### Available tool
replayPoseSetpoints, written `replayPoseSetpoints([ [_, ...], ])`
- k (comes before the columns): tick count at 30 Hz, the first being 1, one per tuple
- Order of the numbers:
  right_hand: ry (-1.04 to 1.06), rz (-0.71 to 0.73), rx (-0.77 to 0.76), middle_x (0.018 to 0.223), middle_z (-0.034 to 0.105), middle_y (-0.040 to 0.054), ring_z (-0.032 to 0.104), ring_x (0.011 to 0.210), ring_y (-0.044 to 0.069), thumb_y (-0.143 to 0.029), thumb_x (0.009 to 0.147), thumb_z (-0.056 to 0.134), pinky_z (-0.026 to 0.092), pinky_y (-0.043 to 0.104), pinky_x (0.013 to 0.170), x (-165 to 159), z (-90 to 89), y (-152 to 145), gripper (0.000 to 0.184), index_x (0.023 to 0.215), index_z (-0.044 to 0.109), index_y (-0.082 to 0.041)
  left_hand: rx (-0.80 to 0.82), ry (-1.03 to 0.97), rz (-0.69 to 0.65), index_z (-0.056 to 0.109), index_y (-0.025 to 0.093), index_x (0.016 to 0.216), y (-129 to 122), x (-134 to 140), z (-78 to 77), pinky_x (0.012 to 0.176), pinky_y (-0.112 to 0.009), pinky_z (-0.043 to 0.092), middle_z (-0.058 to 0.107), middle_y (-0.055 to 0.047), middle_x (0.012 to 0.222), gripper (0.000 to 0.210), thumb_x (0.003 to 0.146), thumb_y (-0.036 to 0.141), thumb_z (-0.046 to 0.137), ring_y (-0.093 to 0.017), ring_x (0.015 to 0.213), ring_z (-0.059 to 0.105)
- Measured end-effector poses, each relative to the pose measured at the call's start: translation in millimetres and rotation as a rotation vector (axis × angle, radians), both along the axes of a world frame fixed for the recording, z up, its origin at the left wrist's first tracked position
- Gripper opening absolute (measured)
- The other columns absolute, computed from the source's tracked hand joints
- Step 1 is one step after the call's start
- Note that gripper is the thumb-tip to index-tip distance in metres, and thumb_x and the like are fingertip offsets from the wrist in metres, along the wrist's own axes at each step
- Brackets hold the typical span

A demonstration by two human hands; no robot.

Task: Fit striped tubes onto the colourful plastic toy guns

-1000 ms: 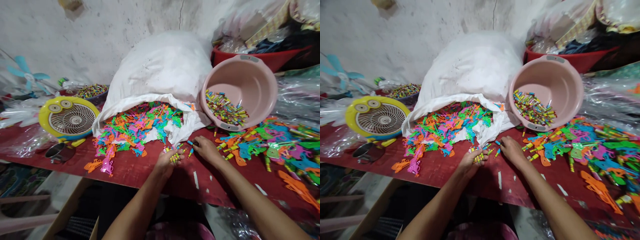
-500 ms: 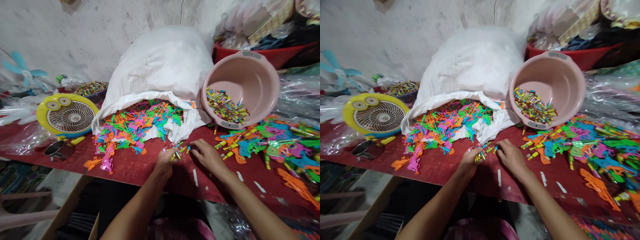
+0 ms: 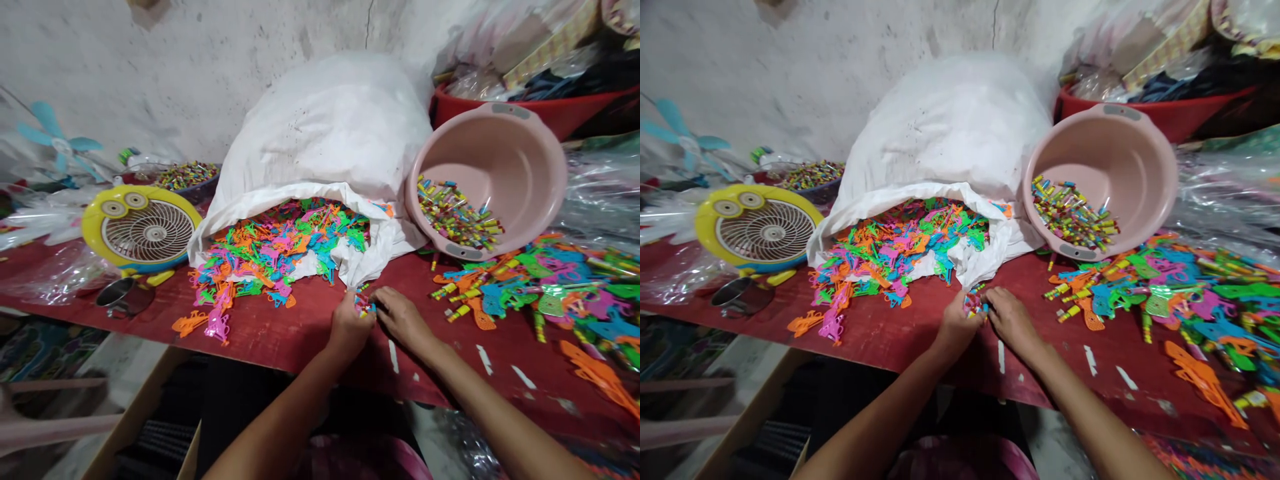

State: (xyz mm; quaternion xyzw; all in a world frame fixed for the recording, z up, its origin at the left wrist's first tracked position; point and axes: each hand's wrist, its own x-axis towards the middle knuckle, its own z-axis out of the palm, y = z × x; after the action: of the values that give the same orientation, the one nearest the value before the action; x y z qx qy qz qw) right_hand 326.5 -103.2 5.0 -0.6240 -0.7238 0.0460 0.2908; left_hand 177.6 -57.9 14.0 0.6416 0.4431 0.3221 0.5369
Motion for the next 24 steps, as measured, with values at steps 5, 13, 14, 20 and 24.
replayPoseSetpoints([
  [5,0.19,0.005,0.069,0.086,0.056,0.0051,0.054,0.082,0.02,-0.006,0.084,0.044,0.044,0.03,0.074,-11.8,-3.5,0.5,0.018,0.093,0.054,-0.018,0.042,0.026,-0.006,0.054,0.019,0.088,3.1,1.6,-3.0,0.063,-0.023,0.041,0.06,0.002,0.074,0.028,0.067,0.008,0.068,-0.014,0.067,0.055],
  [13,-0.139,0.003,-0.061,0.106,0.062,0.0102,0.054,0.097,0.024,-0.008,0.086,0.046,0.043,0.035,0.085,-0.9,16.3,15.2,0.032,0.114,0.06,-0.018,-0.557,-0.641,0.133,0.057,0.013,0.095,16.4,-31.1,4.1,0.051,-0.02,0.043,0.063,-0.002,0.076,0.043,0.059,0.021,0.08,-0.012,0.06,0.059],
  [14,-0.137,-0.009,-0.077,0.103,0.062,0.0096,0.055,0.093,0.023,-0.01,0.087,0.046,0.043,0.033,0.082,-2.1,16.6,15.7,0.028,0.109,0.061,-0.018,-0.614,-0.675,0.149,0.058,0.013,0.093,17.9,-35.1,6.3,0.052,-0.02,0.044,0.064,-0.004,0.077,0.042,0.059,0.021,0.081,-0.014,0.064,0.062],
  [20,0.312,-0.12,-0.124,0.075,0.058,0.0025,0.055,0.067,0.017,-0.022,0.086,0.051,0.042,0.026,0.061,-28.8,13.1,9.6,0.012,0.09,0.061,-0.018,-0.689,-0.766,0.203,0.061,0.01,0.086,18.2,-38.3,7.8,0.052,-0.021,0.045,0.066,-0.008,0.083,0.04,0.059,0.025,0.086,-0.015,0.068,0.064],
  [24,0.574,-0.192,-0.096,0.071,0.058,-0.0002,0.055,0.062,0.015,-0.03,0.086,0.055,0.042,0.025,0.058,-57.7,17.8,7.3,0.016,0.094,0.06,-0.017,-0.576,-0.842,0.15,0.063,0.011,0.088,11.7,-28.7,10.1,0.054,-0.019,0.042,0.063,-0.003,0.077,0.045,0.059,0.035,0.089,-0.01,0.062,0.058],
])
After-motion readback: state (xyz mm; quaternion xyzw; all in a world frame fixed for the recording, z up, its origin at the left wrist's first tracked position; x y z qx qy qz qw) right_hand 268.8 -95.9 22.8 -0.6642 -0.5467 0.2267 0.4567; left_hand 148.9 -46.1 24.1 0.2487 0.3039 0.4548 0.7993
